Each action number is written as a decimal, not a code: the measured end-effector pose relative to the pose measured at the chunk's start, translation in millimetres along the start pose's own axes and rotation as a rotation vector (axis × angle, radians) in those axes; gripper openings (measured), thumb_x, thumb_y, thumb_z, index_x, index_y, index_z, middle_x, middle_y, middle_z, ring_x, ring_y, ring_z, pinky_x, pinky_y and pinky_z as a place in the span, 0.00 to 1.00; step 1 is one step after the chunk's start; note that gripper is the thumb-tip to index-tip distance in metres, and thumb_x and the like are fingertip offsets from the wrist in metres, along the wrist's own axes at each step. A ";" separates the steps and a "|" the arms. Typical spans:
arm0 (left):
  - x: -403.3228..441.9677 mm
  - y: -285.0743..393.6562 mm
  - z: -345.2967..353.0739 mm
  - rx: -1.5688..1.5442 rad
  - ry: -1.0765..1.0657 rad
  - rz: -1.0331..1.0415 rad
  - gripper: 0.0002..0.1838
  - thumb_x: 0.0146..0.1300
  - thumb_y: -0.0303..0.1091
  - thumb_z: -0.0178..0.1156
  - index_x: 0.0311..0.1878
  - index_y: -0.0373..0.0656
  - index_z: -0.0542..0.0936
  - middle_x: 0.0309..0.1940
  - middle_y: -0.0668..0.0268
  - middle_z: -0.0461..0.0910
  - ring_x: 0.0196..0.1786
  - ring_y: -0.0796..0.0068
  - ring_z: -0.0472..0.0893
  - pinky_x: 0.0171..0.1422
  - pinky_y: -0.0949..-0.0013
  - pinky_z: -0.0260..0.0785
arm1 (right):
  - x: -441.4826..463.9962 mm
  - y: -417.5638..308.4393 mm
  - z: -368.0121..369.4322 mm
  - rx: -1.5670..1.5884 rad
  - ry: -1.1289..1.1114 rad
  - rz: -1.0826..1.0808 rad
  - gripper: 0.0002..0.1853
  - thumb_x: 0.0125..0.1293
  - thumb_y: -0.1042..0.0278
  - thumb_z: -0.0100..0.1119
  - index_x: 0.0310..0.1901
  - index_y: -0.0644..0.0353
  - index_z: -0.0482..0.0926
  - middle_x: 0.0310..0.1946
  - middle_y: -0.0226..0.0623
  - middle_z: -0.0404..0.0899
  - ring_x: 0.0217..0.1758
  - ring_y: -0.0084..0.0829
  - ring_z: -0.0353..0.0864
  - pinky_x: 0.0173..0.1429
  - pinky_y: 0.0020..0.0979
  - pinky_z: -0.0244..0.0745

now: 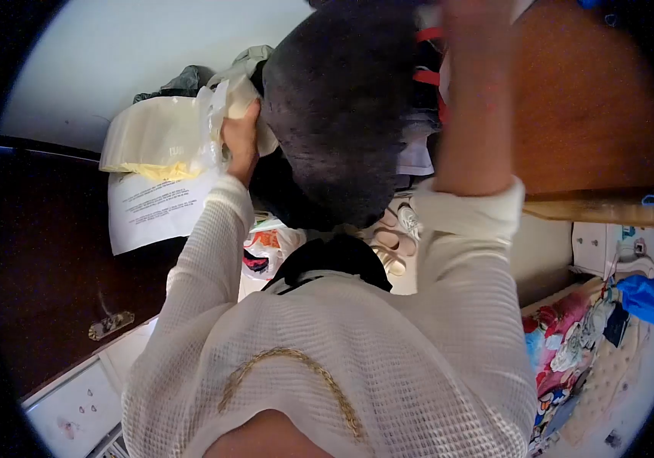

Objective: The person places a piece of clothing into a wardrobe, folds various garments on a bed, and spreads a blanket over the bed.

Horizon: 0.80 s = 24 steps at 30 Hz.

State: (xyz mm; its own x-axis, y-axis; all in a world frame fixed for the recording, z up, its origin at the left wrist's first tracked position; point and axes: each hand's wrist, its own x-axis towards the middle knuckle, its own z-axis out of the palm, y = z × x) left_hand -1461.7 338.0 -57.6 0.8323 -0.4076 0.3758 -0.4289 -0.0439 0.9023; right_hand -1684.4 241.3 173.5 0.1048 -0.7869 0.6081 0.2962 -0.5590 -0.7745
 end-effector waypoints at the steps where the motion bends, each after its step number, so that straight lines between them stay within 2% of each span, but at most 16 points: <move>1: 4.8 3.5 6.8 -0.063 -0.090 -0.101 0.28 0.42 0.43 0.66 0.42 0.31 0.74 0.37 0.55 0.77 0.39 0.63 0.76 0.47 0.68 0.66 | -0.2 -21.8 -13.7 0.000 0.028 -0.034 0.13 0.61 0.70 0.44 0.46 0.66 0.69 0.45 0.37 0.73 0.46 0.35 0.74 0.52 0.32 0.67; 2: 11.9 10.2 14.1 -0.127 -0.184 -0.200 0.28 0.42 0.43 0.66 0.43 0.31 0.74 0.37 0.55 0.77 0.40 0.64 0.76 0.47 0.68 0.65 | -2.6 -44.5 -28.8 -0.011 0.057 -0.071 0.14 0.61 0.70 0.44 0.47 0.66 0.68 0.45 0.37 0.72 0.46 0.35 0.73 0.52 0.32 0.67; 3: 20.1 16.4 22.2 -0.185 -0.276 0.081 0.28 0.42 0.42 0.66 0.44 0.33 0.73 0.39 0.55 0.77 0.41 0.64 0.76 0.47 0.67 0.66 | -8.3 -65.5 -45.0 -0.035 0.091 -0.100 0.14 0.61 0.70 0.43 0.47 0.66 0.68 0.46 0.37 0.72 0.47 0.35 0.73 0.53 0.32 0.66; 4: 18.7 46.3 16.7 -0.027 -0.349 0.124 0.25 0.41 0.41 0.66 0.41 0.35 0.75 0.36 0.54 0.78 0.40 0.62 0.78 0.46 0.66 0.67 | -15.6 -86.4 -60.2 -0.060 0.119 -0.125 0.15 0.61 0.70 0.43 0.48 0.66 0.67 0.47 0.37 0.71 0.47 0.35 0.73 0.53 0.32 0.66; 6: 34.7 14.3 37.8 0.103 -0.831 0.078 0.28 0.37 0.44 0.68 0.38 0.32 0.75 0.42 0.47 0.75 0.44 0.56 0.75 0.49 0.63 0.66 | -37.2 -126.1 -88.6 -0.120 0.183 -0.171 0.16 0.62 0.69 0.42 0.49 0.67 0.66 0.48 0.38 0.70 0.49 0.35 0.72 0.54 0.32 0.65; 7: 33.2 -14.9 53.7 0.197 -0.846 0.219 0.29 0.34 0.45 0.69 0.37 0.32 0.76 0.41 0.47 0.74 0.45 0.54 0.74 0.52 0.62 0.65 | -50.2 -146.2 -101.8 -0.148 0.220 -0.196 0.16 0.62 0.69 0.41 0.50 0.67 0.66 0.49 0.38 0.70 0.49 0.35 0.71 0.55 0.32 0.64; 8: 27.9 -14.7 49.8 0.043 -0.929 0.082 0.31 0.33 0.49 0.68 0.37 0.32 0.76 0.38 0.47 0.74 0.46 0.52 0.72 0.52 0.60 0.63 | -62.6 -164.6 -112.4 -0.176 0.251 -0.217 0.17 0.62 0.69 0.41 0.51 0.67 0.65 0.49 0.38 0.69 0.50 0.35 0.71 0.55 0.32 0.64; 10: 1.9 -6.4 42.3 0.113 -0.654 0.122 0.34 0.33 0.54 0.67 0.37 0.32 0.76 0.36 0.47 0.74 0.46 0.51 0.70 0.52 0.59 0.63 | -88.0 -191.9 -130.2 -0.234 0.317 -0.236 0.17 0.62 0.69 0.39 0.52 0.67 0.64 0.51 0.38 0.68 0.51 0.35 0.70 0.56 0.32 0.63; 11: -3.8 -5.8 43.1 0.184 -0.646 0.105 0.34 0.33 0.56 0.67 0.36 0.34 0.77 0.37 0.45 0.73 0.47 0.49 0.69 0.52 0.59 0.62 | -100.8 -204.3 -136.5 -0.254 0.348 -0.243 0.18 0.62 0.69 0.39 0.53 0.67 0.64 0.51 0.39 0.67 0.51 0.35 0.70 0.57 0.32 0.62; 12: -17.6 13.8 26.5 0.282 -0.574 0.275 0.35 0.33 0.57 0.66 0.39 0.35 0.75 0.41 0.41 0.71 0.53 0.47 0.66 0.55 0.59 0.60 | -112.5 -212.4 -140.3 -0.273 0.371 -0.243 0.18 0.62 0.69 0.38 0.53 0.67 0.63 0.52 0.39 0.67 0.52 0.35 0.69 0.57 0.32 0.62; 14: -50.4 35.1 -6.8 0.206 -0.490 0.438 0.35 0.35 0.54 0.67 0.42 0.36 0.73 0.45 0.40 0.69 0.60 0.46 0.59 0.59 0.59 0.57 | -131.1 -225.5 -144.7 -0.304 0.410 -0.234 0.19 0.63 0.69 0.37 0.55 0.67 0.62 0.53 0.39 0.66 0.53 0.35 0.69 0.58 0.32 0.61; 16: -75.5 39.1 -36.2 -0.041 -0.607 0.461 0.34 0.37 0.49 0.68 0.45 0.36 0.70 0.46 0.45 0.71 0.58 0.50 0.64 0.58 0.60 0.59 | -151.6 -231.3 -143.5 -0.323 0.435 -0.220 0.20 0.63 0.69 0.36 0.56 0.68 0.61 0.55 0.40 0.65 0.54 0.34 0.68 0.59 0.32 0.60; 17: -86.1 37.6 -50.0 -0.058 -0.617 0.467 0.34 0.37 0.49 0.68 0.45 0.36 0.70 0.46 0.45 0.71 0.58 0.50 0.64 0.58 0.60 0.59 | -160.0 -231.6 -142.7 -0.324 0.448 -0.205 0.21 0.63 0.69 0.36 0.57 0.68 0.61 0.55 0.40 0.64 0.55 0.34 0.67 0.60 0.32 0.59; 20: -102.0 20.9 -80.9 -0.306 -0.848 -0.150 0.32 0.37 0.44 0.68 0.46 0.38 0.69 0.41 0.54 0.76 0.43 0.60 0.77 0.48 0.65 0.68 | -184.0 -223.4 -128.3 -0.320 0.451 -0.146 0.22 0.63 0.69 0.34 0.59 0.68 0.59 0.57 0.41 0.62 0.56 0.34 0.66 0.61 0.32 0.58; 24: -93.8 -34.3 -79.6 -0.174 -0.933 -0.254 0.31 0.38 0.43 0.68 0.45 0.37 0.70 0.40 0.54 0.76 0.44 0.61 0.77 0.48 0.65 0.68 | -208.1 -217.1 -104.8 -0.284 0.453 -0.054 0.23 0.64 0.70 0.34 0.61 0.68 0.58 0.59 0.41 0.62 0.57 0.34 0.66 0.62 0.31 0.58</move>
State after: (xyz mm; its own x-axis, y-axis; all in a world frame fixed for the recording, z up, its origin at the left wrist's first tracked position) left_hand -1497.1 450.3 -107.0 0.2491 -0.9648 -0.0838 -0.1551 -0.1252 0.9799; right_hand -1870.0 499.1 196.9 -0.3426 -0.7538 0.5607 0.0147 -0.6011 -0.7991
